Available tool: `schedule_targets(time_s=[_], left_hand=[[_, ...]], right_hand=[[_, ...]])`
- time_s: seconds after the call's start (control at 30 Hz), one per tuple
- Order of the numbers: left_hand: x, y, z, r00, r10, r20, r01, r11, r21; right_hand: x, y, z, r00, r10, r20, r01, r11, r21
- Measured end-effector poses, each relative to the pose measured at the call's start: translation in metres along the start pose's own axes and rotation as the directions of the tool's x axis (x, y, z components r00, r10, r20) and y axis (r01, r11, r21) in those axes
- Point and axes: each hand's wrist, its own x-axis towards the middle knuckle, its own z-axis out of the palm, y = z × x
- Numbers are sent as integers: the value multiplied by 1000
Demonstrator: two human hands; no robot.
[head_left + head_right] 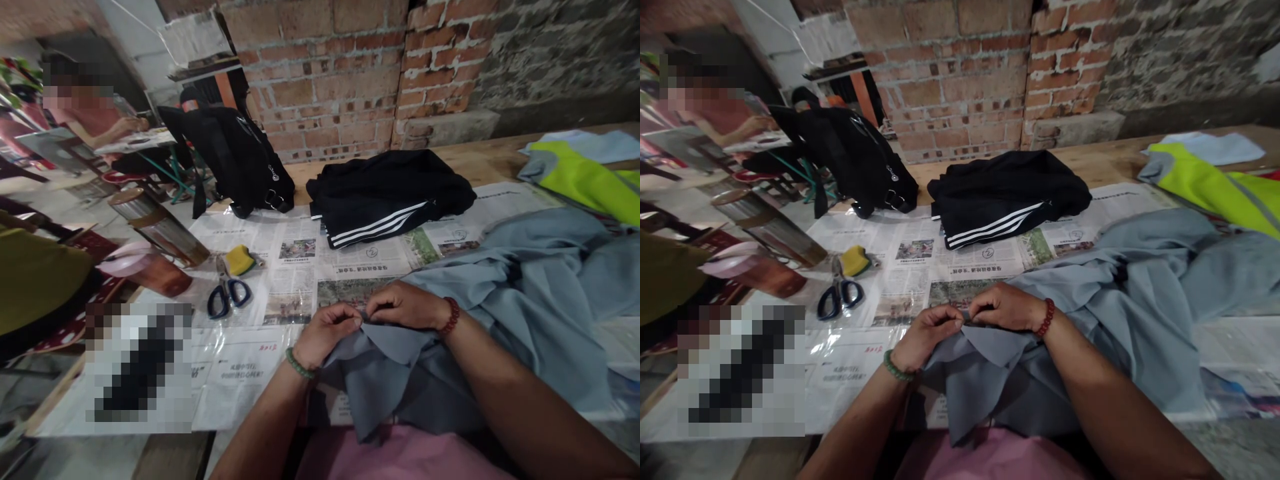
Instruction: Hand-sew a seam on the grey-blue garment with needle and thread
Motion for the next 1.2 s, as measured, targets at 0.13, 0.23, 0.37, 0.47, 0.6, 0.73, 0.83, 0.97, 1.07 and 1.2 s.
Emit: schedule_targets(time_s=[0.13,0.23,0.37,0.47,0.6,0.73,0.83,0.97,1.07,1.2], left_hand=[[-1,1,1,1000,3,10,-3,1000,6],[-1,1,2,1000,19,13,-19,1000,20],[0,0,2,999,25,25,-25,1000,18],[1,-2,0,1000,3,28,-2,1000,-31],[2,-1,0,999,-24,25,26,993,-116],[1,2,0,999,-38,-1,38,987,-156],[1,2,-1,1000,-30,5,30,986,-167],[3,0,-3,999,-30,29,35,983,-181],[4,0,-2,1000,-13,20,16,985,-172],[5,2,-1,999,-46,11,47,980,-196]], right_hand=[[0,-2,-2,999,-52,4,52,999,10],[0,-4,0,994,-106,4,106,994,13],[0,-6,4,993,-120,-7,120,993,1],[1,-4,3,997,-77,-12,77,996,36],[1,-3,1,980,-21,-197,27,999,28],[-2,-14,0,894,-160,-419,123,986,-114],[-4,-25,3,893,-317,-319,257,942,-215],[-5,-28,12,918,-324,-228,248,919,-308],[-2,-24,17,921,-308,-240,215,913,-347],[0,-19,17,903,-315,-292,211,918,-335]])
